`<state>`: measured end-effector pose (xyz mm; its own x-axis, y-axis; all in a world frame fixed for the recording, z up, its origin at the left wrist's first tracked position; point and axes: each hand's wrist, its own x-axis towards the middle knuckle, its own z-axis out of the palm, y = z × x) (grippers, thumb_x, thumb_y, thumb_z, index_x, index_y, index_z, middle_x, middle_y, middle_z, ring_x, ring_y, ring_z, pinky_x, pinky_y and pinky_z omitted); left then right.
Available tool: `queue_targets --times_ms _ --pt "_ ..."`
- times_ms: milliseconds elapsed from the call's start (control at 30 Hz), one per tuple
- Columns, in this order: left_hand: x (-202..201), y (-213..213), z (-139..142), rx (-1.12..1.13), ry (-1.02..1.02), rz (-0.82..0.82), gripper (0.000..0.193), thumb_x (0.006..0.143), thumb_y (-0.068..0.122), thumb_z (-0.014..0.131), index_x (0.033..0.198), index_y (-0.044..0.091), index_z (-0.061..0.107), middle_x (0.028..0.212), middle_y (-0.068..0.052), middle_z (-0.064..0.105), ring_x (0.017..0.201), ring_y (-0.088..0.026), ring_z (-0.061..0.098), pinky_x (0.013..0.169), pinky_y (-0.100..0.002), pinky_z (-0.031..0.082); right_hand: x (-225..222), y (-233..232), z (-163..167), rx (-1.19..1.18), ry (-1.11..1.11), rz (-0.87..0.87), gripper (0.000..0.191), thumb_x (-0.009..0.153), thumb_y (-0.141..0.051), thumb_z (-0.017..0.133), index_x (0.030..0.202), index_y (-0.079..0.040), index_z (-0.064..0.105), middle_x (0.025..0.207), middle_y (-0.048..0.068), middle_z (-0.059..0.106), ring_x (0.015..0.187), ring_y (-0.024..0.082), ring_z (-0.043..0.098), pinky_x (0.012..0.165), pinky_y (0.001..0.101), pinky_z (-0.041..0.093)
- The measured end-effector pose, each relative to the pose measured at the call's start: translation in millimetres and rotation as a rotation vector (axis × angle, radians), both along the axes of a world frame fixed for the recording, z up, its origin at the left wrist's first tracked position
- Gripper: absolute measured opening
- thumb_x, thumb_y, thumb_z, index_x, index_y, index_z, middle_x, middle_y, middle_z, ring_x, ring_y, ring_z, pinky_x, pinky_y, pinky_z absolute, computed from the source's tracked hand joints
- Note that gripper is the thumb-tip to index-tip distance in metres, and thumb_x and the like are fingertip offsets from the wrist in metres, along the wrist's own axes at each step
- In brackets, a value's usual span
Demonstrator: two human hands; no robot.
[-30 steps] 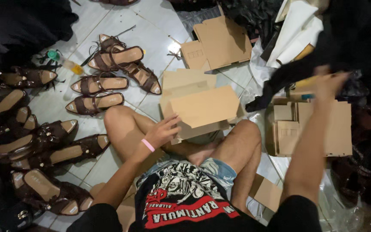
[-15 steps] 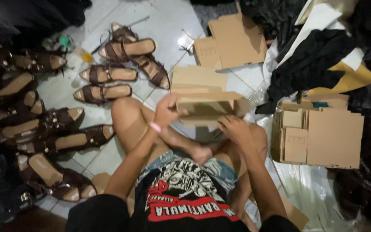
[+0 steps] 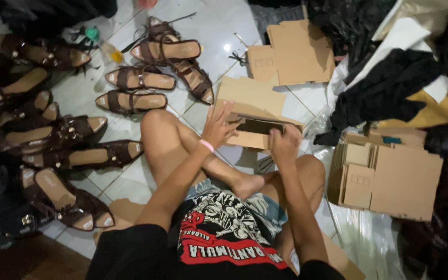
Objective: The person sits on the floor and packs brown high-heeled shoes into cardboard boxes. They pick up pairs of shoes, place them into boxes, and close the boxes. The process is repeated for multiple pairs.
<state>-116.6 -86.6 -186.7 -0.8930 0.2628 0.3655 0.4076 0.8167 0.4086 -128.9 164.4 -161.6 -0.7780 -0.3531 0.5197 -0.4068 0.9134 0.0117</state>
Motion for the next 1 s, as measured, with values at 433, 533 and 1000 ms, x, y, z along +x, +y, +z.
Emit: queue_targets --times_ms 433,533,1000 --pt "-7.6 -5.7 -14.8 0.324 -0.170 -0.001 0.057 0.082 0.003 0.070 0.138 0.012 0.062 0.148 -0.019 0.050 0.138 -0.041 0.048 0.117 -0.049 0.041 20.6 20.3 -11.7 -0.200 -0.250 0.295 0.034 0.097 -0.014 0.066 0.128 0.000 0.068 0.133 0.014 0.066 0.128 0.036 0.060 0.108 0.0461 0.048" --pt "-5.1 -13.0 -15.5 0.449 -0.069 -0.067 0.068 0.084 0.009 0.072 0.148 0.008 0.048 0.153 -0.020 0.046 0.142 -0.043 0.044 0.117 -0.051 0.041 17.4 18.6 -11.1 -0.136 -0.290 0.280 0.032 0.099 -0.015 0.065 0.127 0.000 0.068 0.135 0.016 0.066 0.126 0.037 0.060 0.111 0.0457 0.047" --pt "-18.9 9.5 0.2 0.099 -0.075 0.086 0.041 0.079 0.032 0.080 0.112 0.008 0.071 0.122 -0.014 0.060 0.114 -0.038 0.055 0.092 -0.054 0.045 -25.5 28.7 -8.5 -0.655 -0.612 -0.027 0.072 0.084 -0.029 0.084 0.142 0.000 0.053 0.133 0.019 0.058 0.120 0.030 0.058 0.100 0.0400 0.050"
